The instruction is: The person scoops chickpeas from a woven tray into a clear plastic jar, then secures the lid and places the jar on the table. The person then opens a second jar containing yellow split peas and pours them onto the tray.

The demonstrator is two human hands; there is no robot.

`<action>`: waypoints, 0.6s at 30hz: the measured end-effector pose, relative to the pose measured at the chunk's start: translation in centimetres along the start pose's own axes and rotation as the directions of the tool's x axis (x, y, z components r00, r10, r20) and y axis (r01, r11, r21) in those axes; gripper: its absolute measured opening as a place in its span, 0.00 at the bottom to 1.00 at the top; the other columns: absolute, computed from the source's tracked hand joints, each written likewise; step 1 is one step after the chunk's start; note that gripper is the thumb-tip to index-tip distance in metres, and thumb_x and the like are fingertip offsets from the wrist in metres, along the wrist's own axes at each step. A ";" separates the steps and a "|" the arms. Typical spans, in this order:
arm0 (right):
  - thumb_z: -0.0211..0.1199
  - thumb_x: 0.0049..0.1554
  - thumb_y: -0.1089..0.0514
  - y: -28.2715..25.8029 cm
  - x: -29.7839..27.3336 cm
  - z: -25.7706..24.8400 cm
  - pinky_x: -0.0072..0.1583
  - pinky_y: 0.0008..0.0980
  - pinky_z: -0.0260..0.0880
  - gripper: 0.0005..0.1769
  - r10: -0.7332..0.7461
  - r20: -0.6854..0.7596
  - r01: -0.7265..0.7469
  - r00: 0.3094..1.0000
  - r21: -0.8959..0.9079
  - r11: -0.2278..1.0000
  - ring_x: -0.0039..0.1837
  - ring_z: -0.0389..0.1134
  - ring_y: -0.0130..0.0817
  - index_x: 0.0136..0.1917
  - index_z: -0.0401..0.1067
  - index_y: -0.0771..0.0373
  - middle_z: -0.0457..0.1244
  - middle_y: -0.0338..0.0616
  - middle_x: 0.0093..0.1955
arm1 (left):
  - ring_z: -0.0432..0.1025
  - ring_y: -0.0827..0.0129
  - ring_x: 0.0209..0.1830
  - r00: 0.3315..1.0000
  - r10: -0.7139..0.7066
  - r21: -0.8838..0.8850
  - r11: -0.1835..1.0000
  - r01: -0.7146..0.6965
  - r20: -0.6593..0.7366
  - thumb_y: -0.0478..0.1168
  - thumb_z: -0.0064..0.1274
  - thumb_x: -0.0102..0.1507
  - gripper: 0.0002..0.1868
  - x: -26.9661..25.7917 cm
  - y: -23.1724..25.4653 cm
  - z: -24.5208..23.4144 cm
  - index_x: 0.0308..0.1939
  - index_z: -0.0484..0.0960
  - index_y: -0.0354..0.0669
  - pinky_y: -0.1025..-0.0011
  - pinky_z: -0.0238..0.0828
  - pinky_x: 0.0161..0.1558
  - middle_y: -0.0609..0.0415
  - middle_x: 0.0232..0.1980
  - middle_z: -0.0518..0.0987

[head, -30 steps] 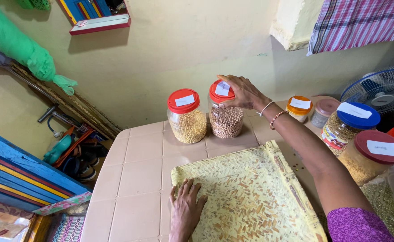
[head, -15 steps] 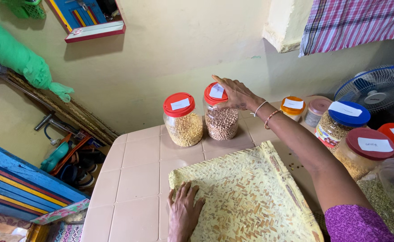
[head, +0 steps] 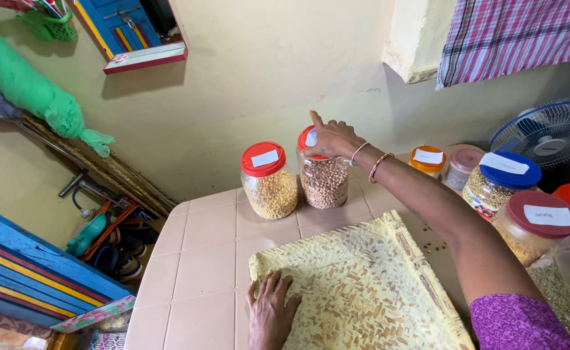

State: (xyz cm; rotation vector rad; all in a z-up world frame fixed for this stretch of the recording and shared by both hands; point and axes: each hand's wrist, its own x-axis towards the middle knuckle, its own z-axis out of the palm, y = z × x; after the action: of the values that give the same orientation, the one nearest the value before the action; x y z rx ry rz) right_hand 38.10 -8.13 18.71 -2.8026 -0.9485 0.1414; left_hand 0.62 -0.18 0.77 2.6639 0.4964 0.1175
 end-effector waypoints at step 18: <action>0.65 0.37 0.23 0.6 0.6 0.9 0.75 0.55 0.59 0.76 -0.093 0.033 0.092 0.995 0.045 0.995 0.80 0.51 0.62 0.88 0.35 0.50 0.49 0.64 0.81 | 0.51 0.61 0.78 0.999 -0.021 -0.002 1.000 0.021 0.042 0.52 0.56 0.62 0.29 0.4 -0.2 0.2 0.67 0.73 0.53 0.47 0.30 0.77 0.52 0.77 0.64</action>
State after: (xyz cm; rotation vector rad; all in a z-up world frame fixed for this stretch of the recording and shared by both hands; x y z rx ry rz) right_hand 38.85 -8.13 17.69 -2.7192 -1.0675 0.1964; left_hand 0.94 0.03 0.46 2.6525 0.5106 0.0556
